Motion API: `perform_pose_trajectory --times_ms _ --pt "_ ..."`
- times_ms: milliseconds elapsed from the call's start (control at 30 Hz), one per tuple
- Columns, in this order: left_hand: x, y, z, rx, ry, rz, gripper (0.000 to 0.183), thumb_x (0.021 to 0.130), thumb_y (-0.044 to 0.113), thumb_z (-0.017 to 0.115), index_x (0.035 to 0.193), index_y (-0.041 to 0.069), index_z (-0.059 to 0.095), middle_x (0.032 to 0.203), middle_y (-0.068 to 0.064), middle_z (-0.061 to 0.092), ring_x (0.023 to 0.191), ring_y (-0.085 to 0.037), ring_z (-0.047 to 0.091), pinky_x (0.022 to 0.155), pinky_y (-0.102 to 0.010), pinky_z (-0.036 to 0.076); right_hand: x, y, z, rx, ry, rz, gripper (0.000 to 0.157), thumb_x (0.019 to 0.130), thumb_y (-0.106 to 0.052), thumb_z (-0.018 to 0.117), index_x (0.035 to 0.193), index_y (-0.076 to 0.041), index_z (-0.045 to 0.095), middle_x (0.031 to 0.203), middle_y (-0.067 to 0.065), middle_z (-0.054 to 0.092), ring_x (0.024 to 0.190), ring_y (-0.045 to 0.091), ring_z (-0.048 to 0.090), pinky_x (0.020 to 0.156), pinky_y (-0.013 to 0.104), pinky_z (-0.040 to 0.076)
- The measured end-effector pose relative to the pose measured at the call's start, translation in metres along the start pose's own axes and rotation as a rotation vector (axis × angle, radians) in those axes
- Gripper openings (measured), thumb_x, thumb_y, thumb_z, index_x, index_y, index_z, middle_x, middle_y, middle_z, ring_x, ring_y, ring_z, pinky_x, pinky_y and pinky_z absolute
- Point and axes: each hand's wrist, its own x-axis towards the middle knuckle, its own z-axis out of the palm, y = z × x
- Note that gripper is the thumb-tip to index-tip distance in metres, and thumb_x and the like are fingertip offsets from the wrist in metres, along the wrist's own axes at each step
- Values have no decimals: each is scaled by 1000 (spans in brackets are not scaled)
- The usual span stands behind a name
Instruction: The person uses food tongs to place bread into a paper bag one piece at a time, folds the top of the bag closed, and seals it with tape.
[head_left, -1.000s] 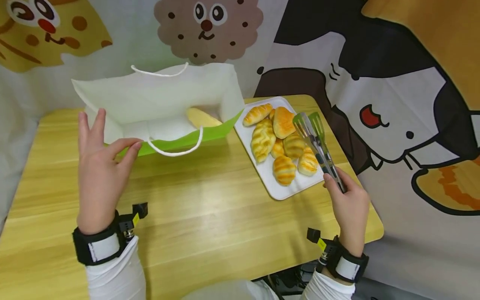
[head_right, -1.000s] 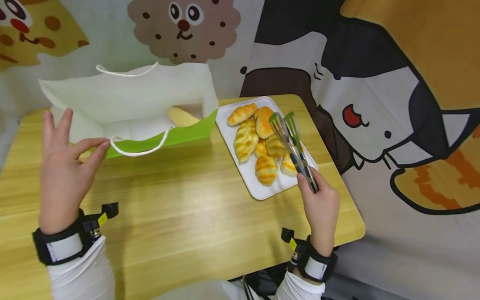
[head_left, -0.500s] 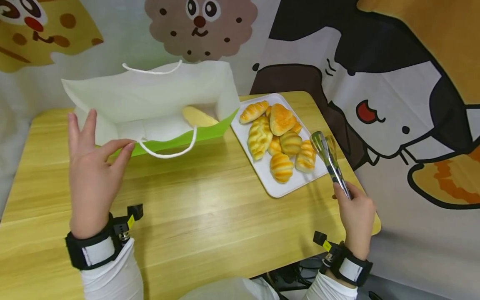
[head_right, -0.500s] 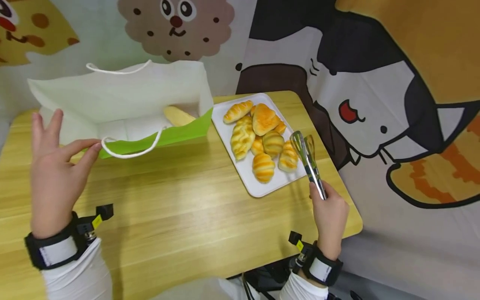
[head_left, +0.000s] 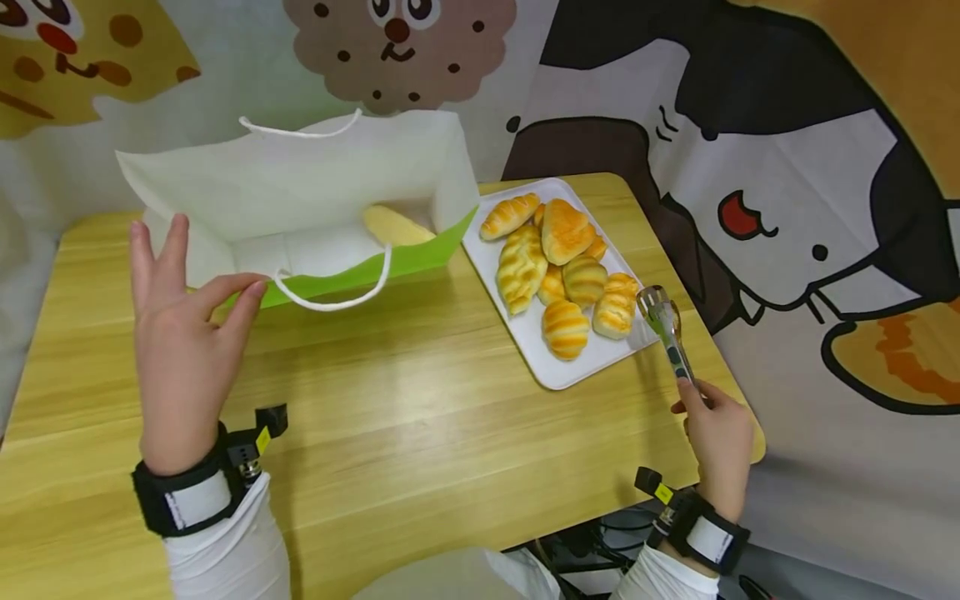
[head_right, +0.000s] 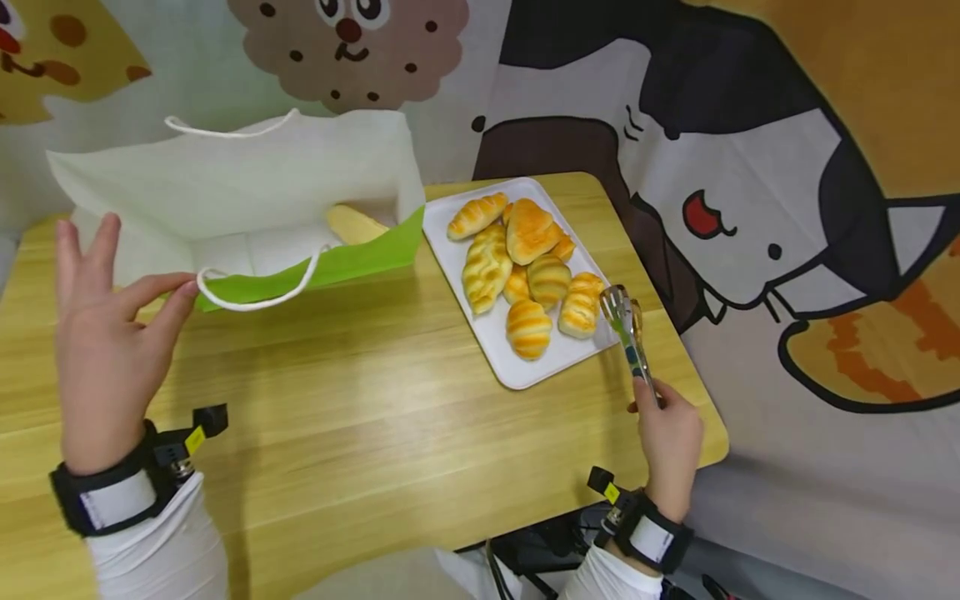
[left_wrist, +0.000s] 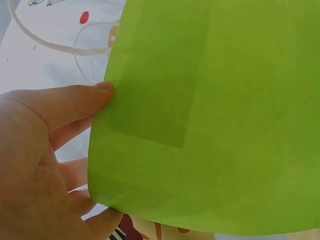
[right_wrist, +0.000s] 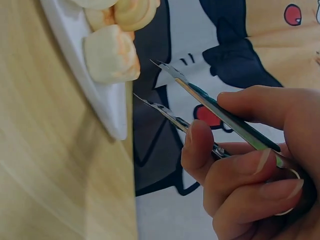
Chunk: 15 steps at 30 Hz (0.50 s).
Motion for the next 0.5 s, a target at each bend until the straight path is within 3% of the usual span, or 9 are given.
perform_pose_trajectory --times_ms 167,500 --pt "-1 1 0 5 5 0 20 92 11 73 98 -7 76 163 -12 32 157 -21 4 128 -49 11 7 5 7 54 -63 34 59 98 -59 49 129 -12 66 75 0 68 53 14 51 47 30 36" --pt "-1 0 2 15 13 1 20 92 12 73 98 -7 76 163 -11 32 157 -20 5 128 -48 11 18 23 14 260 -213 43 62 100 -55 51 129 -1 61 71 -8 64 52 9 48 47 26 40"
